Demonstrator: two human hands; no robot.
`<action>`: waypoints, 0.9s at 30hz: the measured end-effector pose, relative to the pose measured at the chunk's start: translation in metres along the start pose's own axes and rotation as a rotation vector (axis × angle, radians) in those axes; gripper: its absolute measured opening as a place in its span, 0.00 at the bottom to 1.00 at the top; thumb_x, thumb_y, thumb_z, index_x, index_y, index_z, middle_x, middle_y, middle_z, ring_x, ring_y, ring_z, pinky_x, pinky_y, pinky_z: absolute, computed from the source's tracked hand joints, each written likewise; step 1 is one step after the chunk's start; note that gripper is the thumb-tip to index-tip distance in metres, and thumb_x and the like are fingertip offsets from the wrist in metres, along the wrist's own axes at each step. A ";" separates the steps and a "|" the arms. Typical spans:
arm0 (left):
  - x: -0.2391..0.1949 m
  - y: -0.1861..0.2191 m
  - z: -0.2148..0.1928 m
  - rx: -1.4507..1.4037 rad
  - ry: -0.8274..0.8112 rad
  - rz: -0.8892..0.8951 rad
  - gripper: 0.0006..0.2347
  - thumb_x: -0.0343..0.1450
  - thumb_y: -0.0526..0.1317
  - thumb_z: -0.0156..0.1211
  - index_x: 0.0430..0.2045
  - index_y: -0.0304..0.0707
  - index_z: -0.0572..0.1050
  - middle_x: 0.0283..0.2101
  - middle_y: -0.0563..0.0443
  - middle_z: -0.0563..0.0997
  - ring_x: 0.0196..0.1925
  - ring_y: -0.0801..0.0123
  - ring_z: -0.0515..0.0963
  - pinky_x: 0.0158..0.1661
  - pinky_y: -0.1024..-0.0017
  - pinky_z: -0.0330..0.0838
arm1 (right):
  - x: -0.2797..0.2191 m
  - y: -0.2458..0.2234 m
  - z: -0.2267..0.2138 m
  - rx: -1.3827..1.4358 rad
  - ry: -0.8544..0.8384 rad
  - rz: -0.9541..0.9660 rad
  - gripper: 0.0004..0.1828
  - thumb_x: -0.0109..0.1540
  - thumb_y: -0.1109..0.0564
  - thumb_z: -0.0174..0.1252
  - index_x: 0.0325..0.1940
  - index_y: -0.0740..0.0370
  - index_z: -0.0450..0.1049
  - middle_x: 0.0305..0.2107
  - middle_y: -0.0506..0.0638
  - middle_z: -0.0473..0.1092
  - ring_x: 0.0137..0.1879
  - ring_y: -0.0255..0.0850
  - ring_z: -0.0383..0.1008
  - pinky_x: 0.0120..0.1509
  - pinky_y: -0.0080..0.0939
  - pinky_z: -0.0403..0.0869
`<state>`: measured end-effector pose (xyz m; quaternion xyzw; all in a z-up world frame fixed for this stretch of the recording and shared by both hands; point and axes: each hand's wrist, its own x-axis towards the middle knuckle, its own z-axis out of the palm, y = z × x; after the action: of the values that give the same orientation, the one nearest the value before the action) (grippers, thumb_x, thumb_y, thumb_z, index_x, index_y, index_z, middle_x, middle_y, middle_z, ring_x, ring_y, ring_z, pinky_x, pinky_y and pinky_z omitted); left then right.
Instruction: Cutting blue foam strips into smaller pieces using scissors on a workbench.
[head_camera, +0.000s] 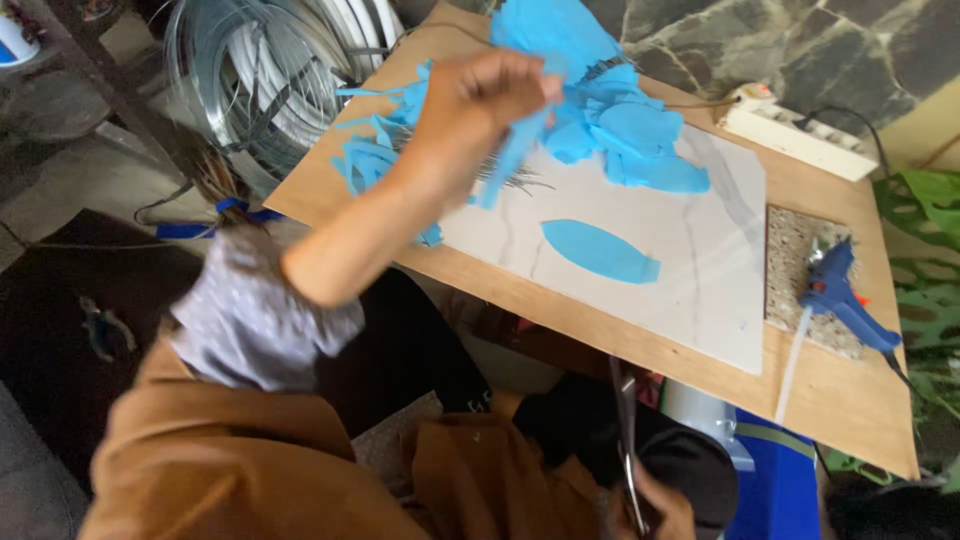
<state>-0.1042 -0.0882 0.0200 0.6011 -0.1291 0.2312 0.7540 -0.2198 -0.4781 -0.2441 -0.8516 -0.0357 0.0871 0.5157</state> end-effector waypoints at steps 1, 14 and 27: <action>-0.011 -0.002 0.008 -0.001 -0.009 0.000 0.05 0.63 0.41 0.58 0.20 0.40 0.73 0.19 0.50 0.76 0.14 0.79 0.68 0.11 0.84 0.50 | 0.002 -0.030 0.009 0.005 0.008 0.001 0.23 0.49 0.62 0.58 0.49 0.53 0.75 0.13 0.43 0.67 0.17 0.27 0.60 0.20 0.25 0.58; -0.129 -0.065 0.085 -0.205 0.142 -0.174 0.04 0.64 0.36 0.58 0.23 0.34 0.75 0.21 0.52 0.76 0.20 0.78 0.70 0.24 0.81 0.66 | 0.021 -0.179 0.055 0.475 -0.228 -0.340 0.52 0.42 0.29 0.58 0.59 0.65 0.57 0.19 0.49 0.60 0.24 0.31 0.58 0.25 0.27 0.62; -0.153 -0.108 0.098 -0.156 0.292 -0.266 0.03 0.61 0.34 0.61 0.17 0.35 0.75 0.22 0.53 0.76 0.26 0.80 0.73 0.29 0.83 0.67 | 0.027 -0.179 0.060 0.365 -0.153 -0.394 0.46 0.45 0.28 0.54 0.52 0.66 0.63 0.15 0.44 0.59 0.22 0.28 0.56 0.23 0.25 0.57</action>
<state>-0.1732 -0.2306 -0.1203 0.5128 0.0442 0.2037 0.8328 -0.1988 -0.3386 -0.1154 -0.7122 -0.2230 0.0540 0.6634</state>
